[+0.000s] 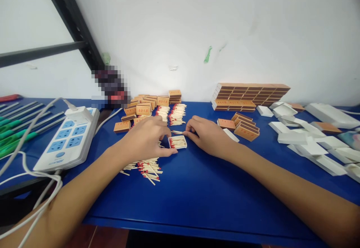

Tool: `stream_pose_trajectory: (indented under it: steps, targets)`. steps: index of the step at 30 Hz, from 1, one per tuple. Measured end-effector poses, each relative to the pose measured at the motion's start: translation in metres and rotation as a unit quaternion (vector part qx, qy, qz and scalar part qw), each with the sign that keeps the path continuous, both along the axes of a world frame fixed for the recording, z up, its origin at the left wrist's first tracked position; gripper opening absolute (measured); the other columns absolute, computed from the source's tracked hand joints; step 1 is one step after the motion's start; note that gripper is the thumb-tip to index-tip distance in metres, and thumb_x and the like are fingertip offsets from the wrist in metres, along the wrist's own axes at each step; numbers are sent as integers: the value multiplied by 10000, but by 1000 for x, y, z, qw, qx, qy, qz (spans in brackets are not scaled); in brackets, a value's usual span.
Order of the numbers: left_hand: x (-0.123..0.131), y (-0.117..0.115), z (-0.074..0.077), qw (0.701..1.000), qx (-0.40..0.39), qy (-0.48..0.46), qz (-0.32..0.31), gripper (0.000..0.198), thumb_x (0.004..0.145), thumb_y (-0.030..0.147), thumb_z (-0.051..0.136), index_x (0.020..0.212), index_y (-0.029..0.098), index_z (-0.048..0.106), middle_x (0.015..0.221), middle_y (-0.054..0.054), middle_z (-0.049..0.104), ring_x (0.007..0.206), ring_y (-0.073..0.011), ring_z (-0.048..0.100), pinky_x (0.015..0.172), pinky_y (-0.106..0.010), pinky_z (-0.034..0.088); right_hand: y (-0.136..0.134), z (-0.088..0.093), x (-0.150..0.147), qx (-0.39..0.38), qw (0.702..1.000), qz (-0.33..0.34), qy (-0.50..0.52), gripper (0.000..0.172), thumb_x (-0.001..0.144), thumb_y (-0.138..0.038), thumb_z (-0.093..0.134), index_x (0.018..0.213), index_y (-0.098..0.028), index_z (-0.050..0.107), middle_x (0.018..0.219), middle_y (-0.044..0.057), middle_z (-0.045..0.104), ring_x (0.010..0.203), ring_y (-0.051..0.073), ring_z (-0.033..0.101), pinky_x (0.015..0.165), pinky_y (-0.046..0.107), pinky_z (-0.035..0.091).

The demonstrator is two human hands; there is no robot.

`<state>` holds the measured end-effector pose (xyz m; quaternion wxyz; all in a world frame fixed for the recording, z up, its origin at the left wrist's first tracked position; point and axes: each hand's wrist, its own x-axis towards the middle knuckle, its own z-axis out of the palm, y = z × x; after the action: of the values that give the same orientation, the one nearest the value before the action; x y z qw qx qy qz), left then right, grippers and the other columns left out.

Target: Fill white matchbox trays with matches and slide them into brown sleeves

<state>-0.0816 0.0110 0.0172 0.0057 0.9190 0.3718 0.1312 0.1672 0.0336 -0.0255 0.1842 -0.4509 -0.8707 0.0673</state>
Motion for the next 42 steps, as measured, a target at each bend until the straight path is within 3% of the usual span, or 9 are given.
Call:
stream_pose_trajectory:
  steps: [12,18,24,27,31,38,42]
  targets:
    - [0,0,0,1000,-7,9,-1,362,857,543,818,894,184,793,782,-41,662,819,-227,617,736,-358,441,-2,-4,-12,-11,996,48,68,40,1028,-177,586,1015,-206,611,1009,48,625,833,177,576,725,302,415]
    - [0,1,0,1000,-5,10,-2,354,851,535,824,882,184,793,769,-35,654,814,-226,611,726,-358,427,6,-7,-9,-15,998,51,46,64,1037,-189,588,983,-197,621,1001,48,620,825,176,564,716,304,398]
    - [0,1,0,1000,-6,5,-2,351,858,532,822,896,184,792,767,-34,665,810,-221,613,727,-349,423,-1,11,0,-26,997,25,64,96,1049,-235,589,958,-213,609,966,40,607,800,180,557,702,305,399]
    - [0,1,0,1000,-3,7,-4,350,862,532,819,905,185,794,766,-35,667,807,-221,616,736,-352,426,-13,18,0,-45,993,61,91,114,1054,-240,572,950,-219,613,949,35,610,810,179,565,699,301,406]
    - [1,2,0,1000,-4,11,-5,348,862,530,817,866,184,786,748,-35,651,799,-223,611,720,-352,416,-17,13,-4,-68,988,99,97,102,1044,-248,593,961,-213,641,935,32,617,827,174,572,715,300,414]
    - [0,0,-1,1000,-6,9,-4,359,871,542,806,886,184,786,762,-32,659,807,-223,608,744,-366,432,16,-4,-5,-23,995,-1,99,42,1007,-234,656,1006,-205,686,958,33,612,795,171,560,731,310,411]
    - [1,0,-1,1000,-5,9,-5,347,863,528,818,873,182,788,758,-33,653,797,-220,608,728,-360,428,21,-9,-8,-22,996,1,85,80,1014,-210,636,944,-194,671,926,35,614,833,185,574,743,311,411]
